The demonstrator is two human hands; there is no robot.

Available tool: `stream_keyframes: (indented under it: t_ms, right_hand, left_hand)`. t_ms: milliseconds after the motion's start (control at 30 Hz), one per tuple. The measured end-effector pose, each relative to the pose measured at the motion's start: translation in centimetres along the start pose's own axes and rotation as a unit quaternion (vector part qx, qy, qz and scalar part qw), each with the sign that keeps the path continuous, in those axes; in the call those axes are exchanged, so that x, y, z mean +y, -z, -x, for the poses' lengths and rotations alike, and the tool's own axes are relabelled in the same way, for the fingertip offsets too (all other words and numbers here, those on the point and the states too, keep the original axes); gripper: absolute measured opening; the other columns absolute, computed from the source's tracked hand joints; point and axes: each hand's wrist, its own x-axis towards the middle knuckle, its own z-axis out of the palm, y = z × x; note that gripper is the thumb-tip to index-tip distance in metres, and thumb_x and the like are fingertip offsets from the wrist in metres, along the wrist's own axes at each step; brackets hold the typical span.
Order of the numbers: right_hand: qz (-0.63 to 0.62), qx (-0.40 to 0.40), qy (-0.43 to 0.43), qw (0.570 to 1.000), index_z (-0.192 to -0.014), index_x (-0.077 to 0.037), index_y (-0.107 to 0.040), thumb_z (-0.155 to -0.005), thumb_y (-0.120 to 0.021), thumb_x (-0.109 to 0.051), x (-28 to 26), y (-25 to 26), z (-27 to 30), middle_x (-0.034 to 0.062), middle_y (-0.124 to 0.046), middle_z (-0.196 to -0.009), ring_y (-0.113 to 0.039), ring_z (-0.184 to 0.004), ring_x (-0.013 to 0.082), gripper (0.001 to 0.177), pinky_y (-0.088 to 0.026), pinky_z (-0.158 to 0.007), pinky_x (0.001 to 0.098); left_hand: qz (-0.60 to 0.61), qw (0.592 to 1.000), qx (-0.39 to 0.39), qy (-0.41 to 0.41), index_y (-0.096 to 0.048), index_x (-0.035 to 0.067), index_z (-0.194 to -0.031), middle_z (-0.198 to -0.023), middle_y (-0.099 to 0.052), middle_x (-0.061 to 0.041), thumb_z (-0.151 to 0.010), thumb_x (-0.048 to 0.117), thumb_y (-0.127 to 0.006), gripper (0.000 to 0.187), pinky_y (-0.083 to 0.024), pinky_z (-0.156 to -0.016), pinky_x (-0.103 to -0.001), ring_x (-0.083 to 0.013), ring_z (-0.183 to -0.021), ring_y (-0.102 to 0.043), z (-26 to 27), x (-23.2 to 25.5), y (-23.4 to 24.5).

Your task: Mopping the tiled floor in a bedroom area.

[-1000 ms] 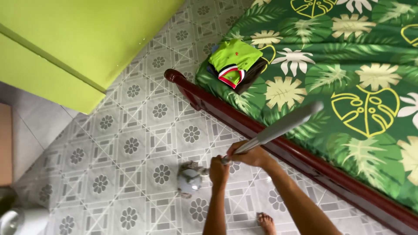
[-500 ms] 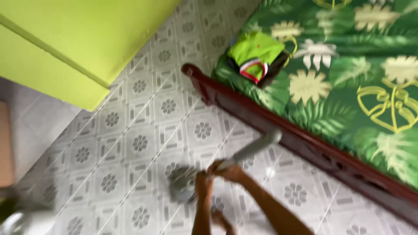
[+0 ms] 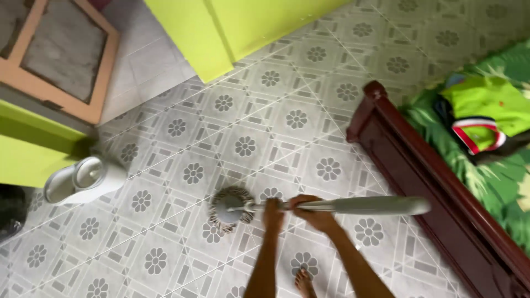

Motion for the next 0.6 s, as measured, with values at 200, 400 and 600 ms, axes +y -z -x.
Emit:
stream_keyframes:
  t_ms: [200,400,600]
  right_hand:
    - [0.298,0.078,-0.200,0.930,-0.109,-0.013,-0.080,-0.089,-0.074,-0.011,-14.2,6.9,2.5,0.0100,-0.077,-0.085,-0.066,-0.072,0.0164,0.021,-0.058,-0.068,0.0328]
    - [0.230,0.104,-0.146,0.957,-0.103,-0.006,-0.079,-0.086,-0.074,-0.007,-13.8,7.7,-0.5,0.0074,-0.082,-0.101,-0.069,-0.075,0.0173,0.018,-0.059,-0.066,0.0353]
    - [0.136,-0.023,-0.036,0.990,-0.098,-0.004,-0.075,-0.085,-0.074,-0.002,-11.6,4.5,-8.0,0.0108,-0.080,-0.109,-0.075,-0.102,0.0178,0.014,-0.063,-0.090,0.0317]
  left_hand:
    - [0.146,0.984,-0.045,0.090,-0.064,0.011,-0.107,-0.113,-0.062,-0.011,-0.078,0.006,-0.067,0.030,-0.056,-0.080,-0.049,-0.0371,-0.100,-0.065,-4.5,19.6,5.4]
    - [0.159,0.973,-0.117,0.120,-0.063,0.012,-0.105,-0.112,-0.062,-0.010,-0.088,0.013,-0.074,0.020,-0.057,-0.074,-0.049,-0.0376,-0.093,-0.068,-7.4,20.7,9.7]
    - [0.153,0.973,-0.029,0.169,-0.063,0.013,-0.101,-0.111,-0.064,-0.008,-0.084,0.010,-0.073,0.019,-0.058,-0.074,-0.048,-0.0370,-0.091,-0.069,-10.4,15.3,11.4]
